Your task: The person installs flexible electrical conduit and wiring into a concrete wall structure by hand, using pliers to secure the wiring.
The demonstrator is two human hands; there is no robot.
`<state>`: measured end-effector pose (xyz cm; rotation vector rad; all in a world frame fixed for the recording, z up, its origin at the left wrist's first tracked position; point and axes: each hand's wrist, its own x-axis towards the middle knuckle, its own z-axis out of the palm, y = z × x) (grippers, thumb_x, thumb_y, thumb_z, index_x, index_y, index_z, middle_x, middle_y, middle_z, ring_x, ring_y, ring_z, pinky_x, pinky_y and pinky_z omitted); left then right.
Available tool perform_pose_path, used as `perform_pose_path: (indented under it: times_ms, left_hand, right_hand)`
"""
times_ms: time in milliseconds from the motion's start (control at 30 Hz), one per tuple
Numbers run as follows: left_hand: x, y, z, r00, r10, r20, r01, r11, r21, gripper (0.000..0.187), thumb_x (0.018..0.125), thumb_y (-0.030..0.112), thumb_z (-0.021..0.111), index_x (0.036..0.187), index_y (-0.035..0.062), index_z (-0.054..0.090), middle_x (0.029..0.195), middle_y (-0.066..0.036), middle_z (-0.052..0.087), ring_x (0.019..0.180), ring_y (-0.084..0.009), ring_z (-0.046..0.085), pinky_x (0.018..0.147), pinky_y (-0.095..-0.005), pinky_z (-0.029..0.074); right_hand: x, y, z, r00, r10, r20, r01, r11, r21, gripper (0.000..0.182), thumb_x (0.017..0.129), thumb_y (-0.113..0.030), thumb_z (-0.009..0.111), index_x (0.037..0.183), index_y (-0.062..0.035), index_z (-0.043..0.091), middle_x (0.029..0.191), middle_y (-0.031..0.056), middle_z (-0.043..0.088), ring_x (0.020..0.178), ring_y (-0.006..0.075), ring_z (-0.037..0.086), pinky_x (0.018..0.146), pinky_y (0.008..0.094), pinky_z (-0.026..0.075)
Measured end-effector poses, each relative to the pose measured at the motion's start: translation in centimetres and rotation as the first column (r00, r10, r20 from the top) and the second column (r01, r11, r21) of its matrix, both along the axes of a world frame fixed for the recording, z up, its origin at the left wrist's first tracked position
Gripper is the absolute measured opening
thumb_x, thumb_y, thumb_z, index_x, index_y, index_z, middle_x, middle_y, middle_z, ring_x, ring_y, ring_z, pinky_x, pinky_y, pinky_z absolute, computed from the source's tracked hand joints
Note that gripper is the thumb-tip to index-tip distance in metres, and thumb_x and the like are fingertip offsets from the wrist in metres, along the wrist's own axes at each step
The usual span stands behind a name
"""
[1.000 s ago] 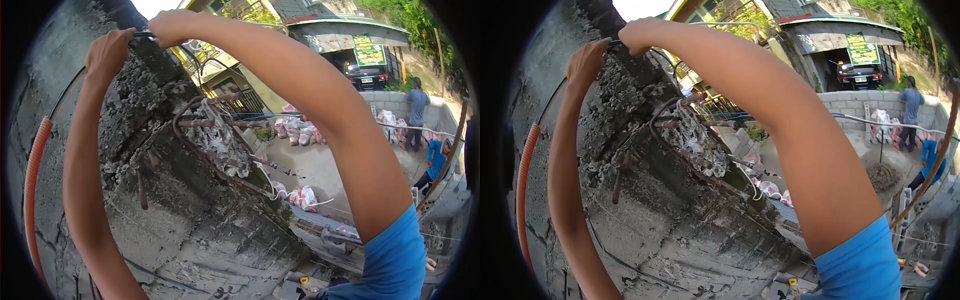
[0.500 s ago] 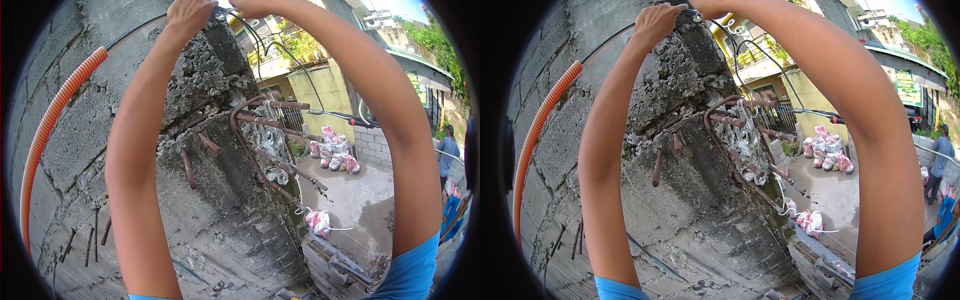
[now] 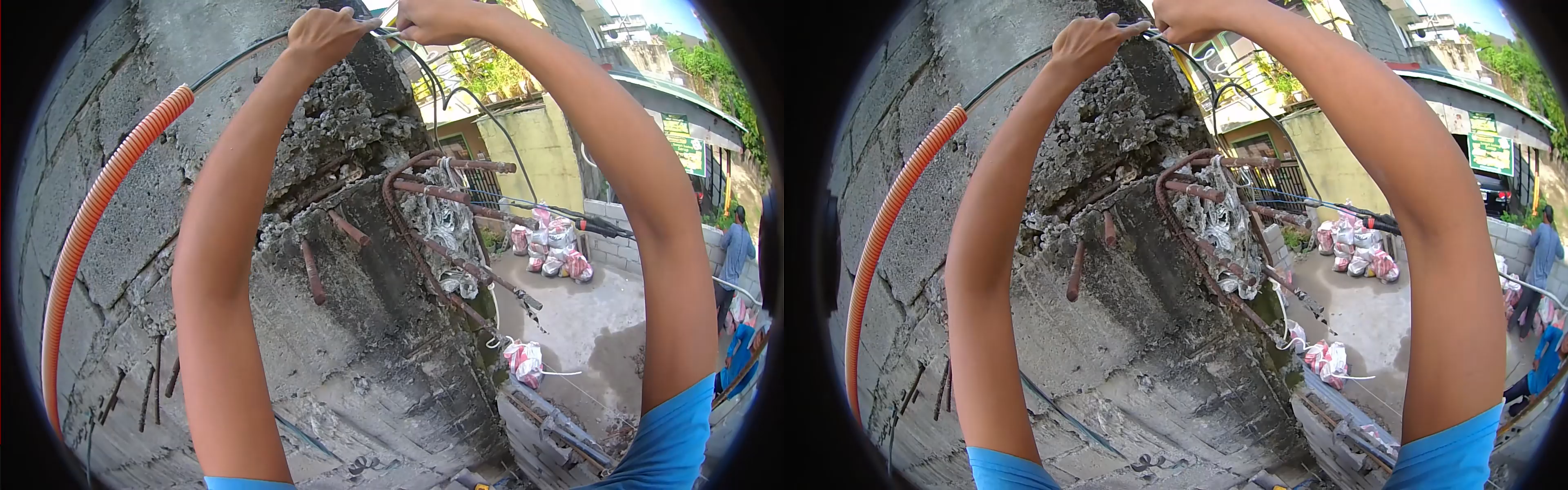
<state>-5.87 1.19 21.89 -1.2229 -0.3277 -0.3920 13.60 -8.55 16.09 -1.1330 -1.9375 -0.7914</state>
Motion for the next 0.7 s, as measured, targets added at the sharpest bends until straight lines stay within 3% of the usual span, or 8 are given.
perform_pose_path:
  times_ms: [233,367,400,500,533,700]
  left_hand:
    - [0.0,1.6,-2.3,1.000,-0.011,0.000,0.011,1.000,-0.024,0.058,0.089,0.009,0.050,0.140,0.0325,0.038,0.096,-0.011,0.061,0.062,-0.0163,0.064,0.048,-0.0275,0.051]
    - [0.6,0.9,-3.5,0.999,-0.006,0.036,0.011,0.988,-0.153,0.042,0.092,0.026,0.047,0.135,0.0273,0.048,0.100,-0.014,0.062,0.067,-0.0212,0.067,0.053,-0.0307,0.054]
    - [0.6,1.5,-3.5,0.997,-0.081,0.014,0.082,0.988,-0.134,0.039,0.093,0.033,0.047,0.132,0.0239,0.050,0.091,-0.014,0.062,0.061,-0.0207,0.064,0.050,-0.0324,0.051]
    - [0.7,1.4,-3.4,0.997,-0.073,0.028,0.078,0.968,-0.239,0.040,0.095,0.043,0.044,0.125,0.0206,0.055,0.088,-0.015,0.064,0.064,-0.0229,0.066,0.052,-0.0346,0.052]
    - [1.0,1.4,-3.6,0.994,-0.098,0.048,0.107,0.964,-0.245,0.044,0.094,0.050,0.041,0.115,0.0162,0.060,0.085,-0.014,0.065,0.067,-0.0240,0.067,0.052,-0.0359,0.052]
    - [2.6,1.3,-3.1,0.983,-0.123,0.136,0.160,0.939,-0.303,0.045,0.095,0.047,0.042,0.090,0.0105,0.067,0.076,-0.011,0.066,0.062,-0.0250,0.066,0.051,-0.0378,0.051]
  right_hand:
    - [0.1,0.8,-0.7,1.000,0.024,-0.010,-0.025,0.999,-0.047,0.027,0.075,-0.019,0.062,0.098,-0.0029,0.064,0.095,0.0171,0.065,0.088,0.0291,0.063,0.075,0.0401,0.050]
    - [0.1,0.7,-0.6,1.000,0.028,-0.008,-0.028,0.998,-0.049,0.029,0.076,-0.020,0.062,0.099,-0.0031,0.064,0.097,0.0171,0.064,0.089,0.0289,0.063,0.076,0.0398,0.050]
    - [0.1,0.8,-0.4,0.999,0.033,-0.010,-0.034,0.998,-0.046,0.029,0.076,-0.020,0.062,0.100,-0.0032,0.064,0.097,0.0171,0.064,0.089,0.0288,0.063,0.076,0.0398,0.050]
    - [0.2,0.6,0.0,0.999,0.041,-0.014,-0.041,0.999,-0.031,0.030,0.076,-0.020,0.062,0.101,-0.0034,0.063,0.098,0.0171,0.064,0.090,0.0286,0.063,0.076,0.0396,0.050]
    - [0.1,0.5,0.2,0.999,0.049,-0.016,-0.049,0.999,-0.022,0.031,0.076,-0.021,0.062,0.101,-0.0034,0.063,0.099,0.0171,0.064,0.090,0.0286,0.063,0.076,0.0395,0.050]
    - [0.0,-0.3,1.7,0.997,0.068,-0.023,-0.067,0.997,0.046,0.033,0.076,-0.022,0.063,0.103,-0.0037,0.063,0.101,0.0171,0.064,0.091,0.0283,0.062,0.077,0.0393,0.050]
